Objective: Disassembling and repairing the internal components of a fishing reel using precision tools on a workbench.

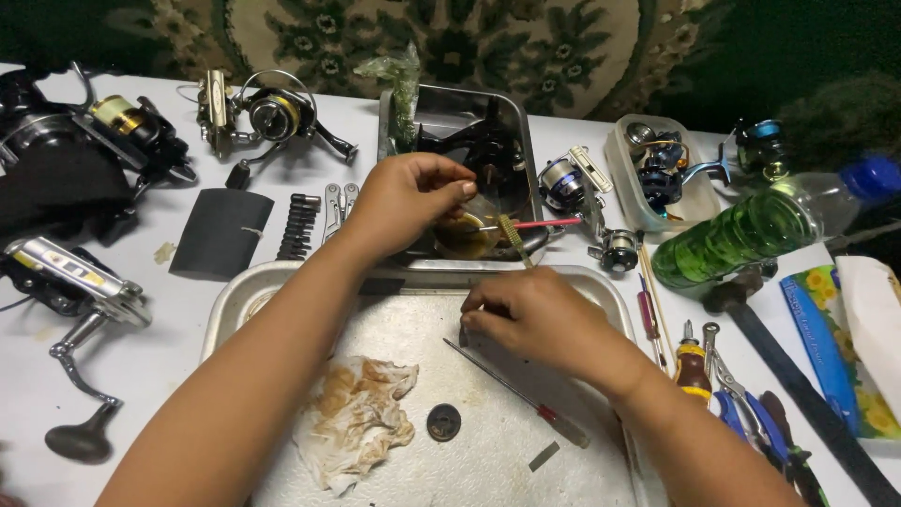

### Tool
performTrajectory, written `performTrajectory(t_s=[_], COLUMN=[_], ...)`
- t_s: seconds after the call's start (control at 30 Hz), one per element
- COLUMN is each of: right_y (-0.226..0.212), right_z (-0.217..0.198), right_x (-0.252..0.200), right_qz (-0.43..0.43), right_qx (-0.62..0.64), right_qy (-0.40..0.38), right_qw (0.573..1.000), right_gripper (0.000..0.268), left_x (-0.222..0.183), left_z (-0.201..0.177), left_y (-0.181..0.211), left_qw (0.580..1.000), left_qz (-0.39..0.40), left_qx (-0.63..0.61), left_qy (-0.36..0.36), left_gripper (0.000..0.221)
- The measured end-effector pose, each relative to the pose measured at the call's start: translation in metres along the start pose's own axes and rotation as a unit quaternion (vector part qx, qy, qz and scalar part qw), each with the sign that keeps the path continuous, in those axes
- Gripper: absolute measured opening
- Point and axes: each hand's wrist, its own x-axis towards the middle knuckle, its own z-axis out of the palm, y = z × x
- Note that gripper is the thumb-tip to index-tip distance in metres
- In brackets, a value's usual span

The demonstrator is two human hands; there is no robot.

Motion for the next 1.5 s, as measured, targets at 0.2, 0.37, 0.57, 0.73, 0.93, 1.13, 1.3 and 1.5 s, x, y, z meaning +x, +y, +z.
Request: performTrajectory(t_s=[0.2,0.37,0.57,0.73,0.93,1.13,1.3,1.5], right_y=[0.019,0.01,0.006,0.03,0.028,-0.003,0.007,-0.033], right_z=[0.026,0.028,0.011,-0.017,-0.03,-0.015,0.034,0.075], right_x=[-0.001,-0.006,-0.009,0.007,0.008,-0.007,-0.002,0.001], right_qz=[-0.076,-0.082,-0.075,-0.059,0.034,0.014,-0.114,-0.231], right_qx=[0.002,0.021,0.019,0.05,0.024,-0.13,-0.116,-0.124], right_qy=[-0.012,-0.061,-0.041,0.188,0.241,0.093,0.008,-0.069], right_qw=[0.997,0.995,0.996,0.979,0.97,0.987,0.987,0.962], right_gripper=[0.012,0.011,0.018,0.021,0.009,0.053,0.022,0.04], left_x=[0.005,0.006,0.005,0.006,-0.002,-0.003,0.002,-0.008], left_z=[0.001,0.002,-0.001,-0.003,-0.006,-0.002,-0.008,-0.015], left_y=[-0.008,-0.006,-0.007,-0.008,0.007,0.006,0.015,0.063], left_qw=[0.996,0.996,0.999,1.0,1.0,0.997,0.992,0.984], left_qz=[-0.05,-0.042,-0.022,-0.004,0.01,0.06,0.098,0.135], left_qx=[-0.078,-0.073,-0.03,-0.015,0.004,0.038,0.031,0.085], left_qy=[-0.007,-0.021,-0.027,-0.023,-0.006,-0.014,-0.072,-0.079], left_gripper=[0.025,0.029,0.032,0.03,0.023,0.018,0.017,0.01])
